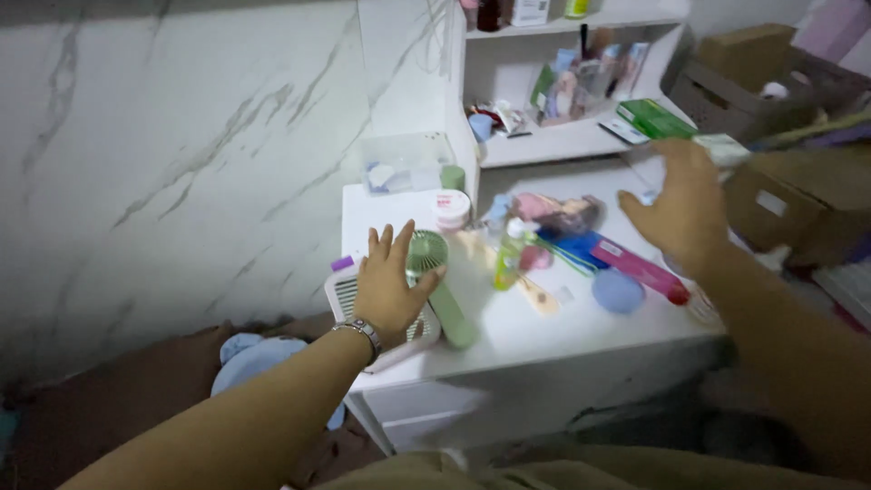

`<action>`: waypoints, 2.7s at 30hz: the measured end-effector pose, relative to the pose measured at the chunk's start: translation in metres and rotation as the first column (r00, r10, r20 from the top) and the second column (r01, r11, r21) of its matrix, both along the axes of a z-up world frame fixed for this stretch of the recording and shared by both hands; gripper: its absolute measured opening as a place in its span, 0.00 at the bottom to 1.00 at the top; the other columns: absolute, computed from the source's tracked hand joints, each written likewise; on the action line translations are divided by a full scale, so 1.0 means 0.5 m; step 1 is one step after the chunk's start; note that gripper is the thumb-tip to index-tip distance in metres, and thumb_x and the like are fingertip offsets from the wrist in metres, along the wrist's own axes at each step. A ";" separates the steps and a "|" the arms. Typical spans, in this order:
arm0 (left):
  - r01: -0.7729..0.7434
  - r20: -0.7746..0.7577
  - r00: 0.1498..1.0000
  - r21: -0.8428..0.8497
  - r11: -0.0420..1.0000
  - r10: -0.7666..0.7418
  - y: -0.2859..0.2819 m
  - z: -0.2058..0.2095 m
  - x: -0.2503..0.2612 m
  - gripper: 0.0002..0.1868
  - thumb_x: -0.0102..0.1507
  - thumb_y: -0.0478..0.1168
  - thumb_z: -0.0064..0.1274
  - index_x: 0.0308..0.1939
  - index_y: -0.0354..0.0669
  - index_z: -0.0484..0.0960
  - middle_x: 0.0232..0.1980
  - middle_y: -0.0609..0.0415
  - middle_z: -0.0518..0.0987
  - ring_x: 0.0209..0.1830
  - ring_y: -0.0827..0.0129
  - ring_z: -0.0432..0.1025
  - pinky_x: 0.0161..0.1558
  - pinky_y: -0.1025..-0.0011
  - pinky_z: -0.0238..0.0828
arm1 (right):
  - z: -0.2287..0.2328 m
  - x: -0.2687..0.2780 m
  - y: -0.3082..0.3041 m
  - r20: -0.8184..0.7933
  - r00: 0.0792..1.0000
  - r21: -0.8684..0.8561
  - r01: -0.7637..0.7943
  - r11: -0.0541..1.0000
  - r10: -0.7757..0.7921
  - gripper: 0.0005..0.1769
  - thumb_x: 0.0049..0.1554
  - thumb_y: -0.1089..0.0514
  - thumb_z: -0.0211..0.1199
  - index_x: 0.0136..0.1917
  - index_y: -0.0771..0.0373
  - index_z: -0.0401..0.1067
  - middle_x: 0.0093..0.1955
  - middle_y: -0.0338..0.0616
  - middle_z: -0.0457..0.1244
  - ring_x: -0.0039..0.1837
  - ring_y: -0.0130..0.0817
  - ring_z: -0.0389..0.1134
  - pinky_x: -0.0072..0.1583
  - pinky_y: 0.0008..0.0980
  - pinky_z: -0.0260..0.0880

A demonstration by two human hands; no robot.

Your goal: Organizing skincare products, makeup brushes, and other personal items on a dresser and shelf.

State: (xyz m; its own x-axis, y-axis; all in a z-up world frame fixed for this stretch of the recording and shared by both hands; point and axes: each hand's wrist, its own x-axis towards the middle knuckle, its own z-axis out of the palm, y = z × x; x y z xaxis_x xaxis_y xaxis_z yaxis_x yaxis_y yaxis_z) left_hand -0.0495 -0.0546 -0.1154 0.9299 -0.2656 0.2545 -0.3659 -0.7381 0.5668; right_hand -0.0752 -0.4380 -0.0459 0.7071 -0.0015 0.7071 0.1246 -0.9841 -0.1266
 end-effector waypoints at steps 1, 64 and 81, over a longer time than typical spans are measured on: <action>0.006 -0.003 1.000 -0.002 1.000 -0.006 -0.002 -0.009 -0.019 0.47 0.60 0.58 0.58 0.78 0.50 0.54 0.80 0.34 0.50 0.82 0.40 0.39 0.73 0.41 0.42 | 0.001 -0.034 -0.023 -0.003 1.000 -0.002 0.006 1.000 -0.006 0.38 0.51 0.53 0.74 0.70 0.69 0.67 0.68 0.65 0.60 0.72 0.61 0.60 0.72 0.51 0.60; 0.883 0.006 0.463 -0.084 0.461 -0.886 -0.761 0.022 0.110 0.54 0.44 0.57 0.73 0.70 0.38 0.68 0.64 0.41 0.78 0.62 0.55 0.75 0.61 0.64 0.71 | -0.102 -0.209 -0.288 -0.423 0.843 0.358 0.493 0.793 -0.333 0.55 0.36 0.39 0.81 0.69 0.62 0.61 0.59 0.58 0.68 0.60 0.55 0.71 0.60 0.46 0.71; 0.791 -0.081 0.600 -0.091 0.605 -0.796 -0.558 0.139 -0.178 0.57 0.42 0.56 0.75 0.69 0.42 0.62 0.57 0.42 0.79 0.57 0.52 0.76 0.57 0.62 0.72 | 0.061 -0.404 -0.074 -0.258 0.964 0.536 0.093 0.839 0.058 0.47 0.36 0.40 0.80 0.61 0.65 0.67 0.54 0.50 0.71 0.55 0.38 0.74 0.55 0.36 0.73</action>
State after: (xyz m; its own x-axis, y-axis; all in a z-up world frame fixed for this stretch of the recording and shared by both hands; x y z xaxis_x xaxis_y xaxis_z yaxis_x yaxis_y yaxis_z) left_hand -0.1387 -0.3337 -0.0458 0.3785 -0.9034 0.2016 -0.7345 -0.1606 0.6593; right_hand -0.2772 -0.4751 -0.0152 0.8571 -0.3423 0.3851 -0.0026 -0.7503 -0.6611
